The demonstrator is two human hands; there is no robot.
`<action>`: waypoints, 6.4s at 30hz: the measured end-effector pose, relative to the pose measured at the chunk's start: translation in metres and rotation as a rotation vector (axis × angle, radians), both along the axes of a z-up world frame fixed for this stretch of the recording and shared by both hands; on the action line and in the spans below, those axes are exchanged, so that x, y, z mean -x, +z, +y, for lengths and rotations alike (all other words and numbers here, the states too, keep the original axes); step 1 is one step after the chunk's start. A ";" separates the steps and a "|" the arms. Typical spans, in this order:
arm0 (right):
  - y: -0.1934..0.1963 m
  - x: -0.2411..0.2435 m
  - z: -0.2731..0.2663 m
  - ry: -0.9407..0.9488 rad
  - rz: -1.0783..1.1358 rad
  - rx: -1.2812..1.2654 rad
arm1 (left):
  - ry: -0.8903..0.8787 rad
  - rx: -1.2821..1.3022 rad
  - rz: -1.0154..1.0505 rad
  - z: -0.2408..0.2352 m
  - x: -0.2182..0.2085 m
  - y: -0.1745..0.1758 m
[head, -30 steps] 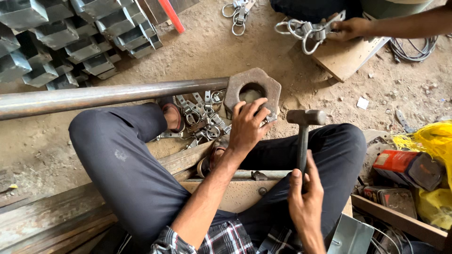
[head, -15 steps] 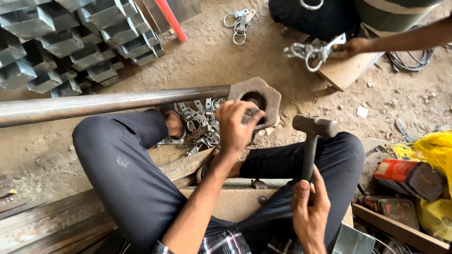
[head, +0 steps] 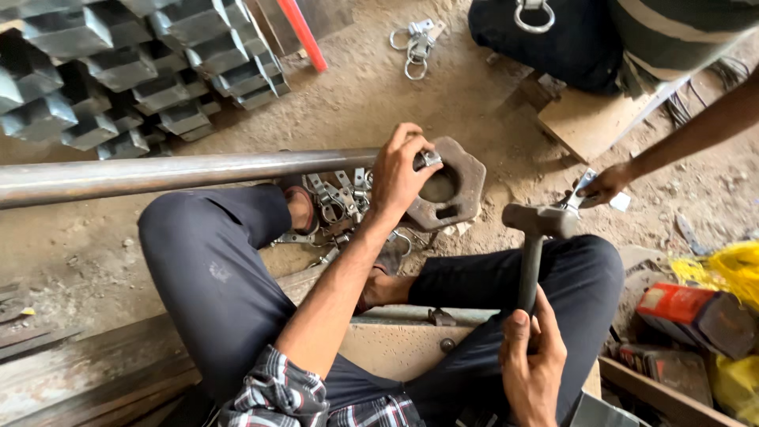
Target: The person places small metal brackets one by one onto a large hexagonal metal base and strikes them with a hammer, occasionally using a metal pin as an intermediary, while seated on the floor of a workshop.
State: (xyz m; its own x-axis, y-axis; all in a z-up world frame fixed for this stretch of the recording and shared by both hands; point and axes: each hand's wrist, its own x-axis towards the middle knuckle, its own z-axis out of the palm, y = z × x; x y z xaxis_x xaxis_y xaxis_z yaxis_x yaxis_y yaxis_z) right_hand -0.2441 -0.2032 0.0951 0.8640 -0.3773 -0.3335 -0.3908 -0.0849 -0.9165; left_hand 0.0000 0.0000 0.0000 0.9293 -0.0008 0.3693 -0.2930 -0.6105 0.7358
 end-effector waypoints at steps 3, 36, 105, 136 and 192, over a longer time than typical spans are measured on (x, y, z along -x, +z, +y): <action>0.004 -0.001 0.000 0.038 0.012 0.078 | 0.019 0.035 0.036 -0.004 0.005 0.000; 0.072 -0.176 0.030 0.681 -0.126 0.711 | -0.228 0.462 0.174 0.020 -0.025 -0.057; 0.105 -0.266 0.038 1.035 0.038 0.924 | 0.031 0.381 0.647 0.018 -0.029 -0.051; 0.091 -0.118 0.022 0.453 0.042 0.206 | -0.187 0.522 0.171 0.022 -0.029 -0.033; 0.078 0.167 -0.033 0.060 0.106 0.185 | -0.737 0.430 1.086 -0.107 0.224 0.109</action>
State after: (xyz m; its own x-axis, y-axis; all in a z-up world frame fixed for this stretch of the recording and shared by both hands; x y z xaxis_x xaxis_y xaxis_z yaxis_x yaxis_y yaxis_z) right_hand -0.4114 -0.2366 0.1731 0.8503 -0.3895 -0.3540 -0.4737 -0.2734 -0.8371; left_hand -0.2243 -0.1066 0.1094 0.5826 -0.6854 -0.4368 0.3908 -0.2350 0.8900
